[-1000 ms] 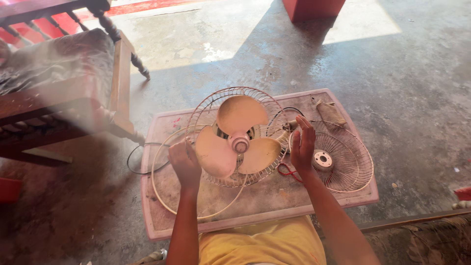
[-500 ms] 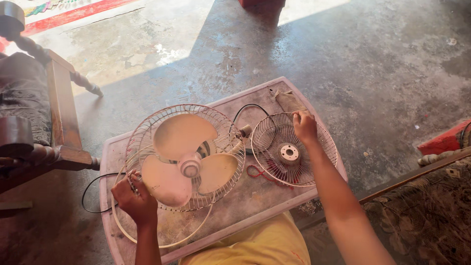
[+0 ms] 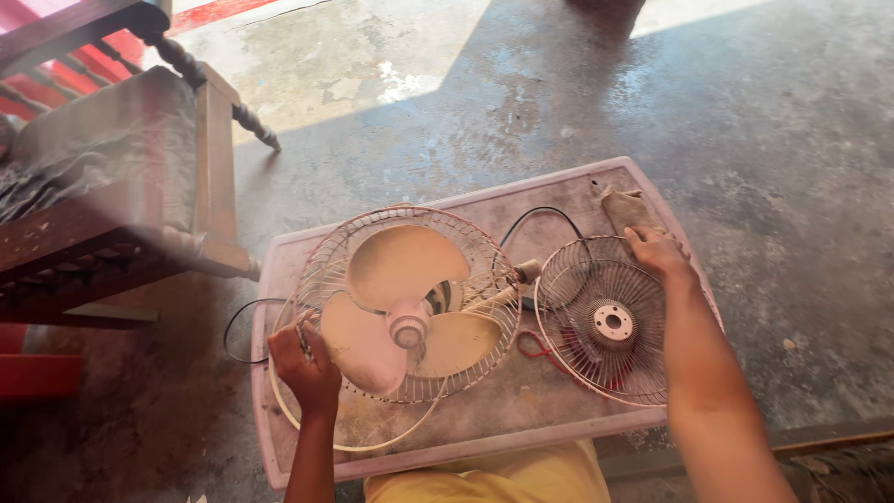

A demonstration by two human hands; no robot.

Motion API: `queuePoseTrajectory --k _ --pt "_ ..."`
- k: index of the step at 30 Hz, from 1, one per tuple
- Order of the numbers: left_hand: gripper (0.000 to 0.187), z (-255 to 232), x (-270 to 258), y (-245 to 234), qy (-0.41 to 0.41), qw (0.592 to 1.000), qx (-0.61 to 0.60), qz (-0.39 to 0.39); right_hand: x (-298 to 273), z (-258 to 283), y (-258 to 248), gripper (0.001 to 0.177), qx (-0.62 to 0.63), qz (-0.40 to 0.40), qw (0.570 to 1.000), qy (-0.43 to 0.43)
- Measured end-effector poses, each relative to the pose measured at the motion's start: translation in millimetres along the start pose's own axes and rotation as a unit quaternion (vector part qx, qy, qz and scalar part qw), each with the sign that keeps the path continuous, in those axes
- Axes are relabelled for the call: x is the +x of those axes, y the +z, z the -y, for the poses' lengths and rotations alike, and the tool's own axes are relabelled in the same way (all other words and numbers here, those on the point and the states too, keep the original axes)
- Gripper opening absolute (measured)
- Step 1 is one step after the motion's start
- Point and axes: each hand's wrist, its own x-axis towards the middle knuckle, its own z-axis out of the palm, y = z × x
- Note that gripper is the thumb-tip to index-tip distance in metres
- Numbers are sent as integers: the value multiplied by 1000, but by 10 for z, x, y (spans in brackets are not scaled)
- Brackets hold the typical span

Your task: The person uses a screwdriver to loosen and remove the front grille of a table fan, then wipes the fan blades with a cloth. The front grille is set aside while the fan remains on the table.

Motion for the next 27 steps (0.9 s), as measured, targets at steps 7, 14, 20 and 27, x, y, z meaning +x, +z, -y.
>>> queuePoseTrajectory --k 7,14,20,27 --pt "15 -21 48 -2 4 1000 -6 -7 48 20 -62 63 69 -19 997 -16" --pt "16 -14 50 -55 -3 1000 -29 -3 -362 295 -285 46 215 -165 943 -192" --pt "17 84 3 -49 0 1000 -22 -5 -1148 733 -580 34 376 -210 867 -252" --pt "13 199 -61 -1 -1 1000 -20 -10 -2269 1095 -650 36 449 -244 816 -269"
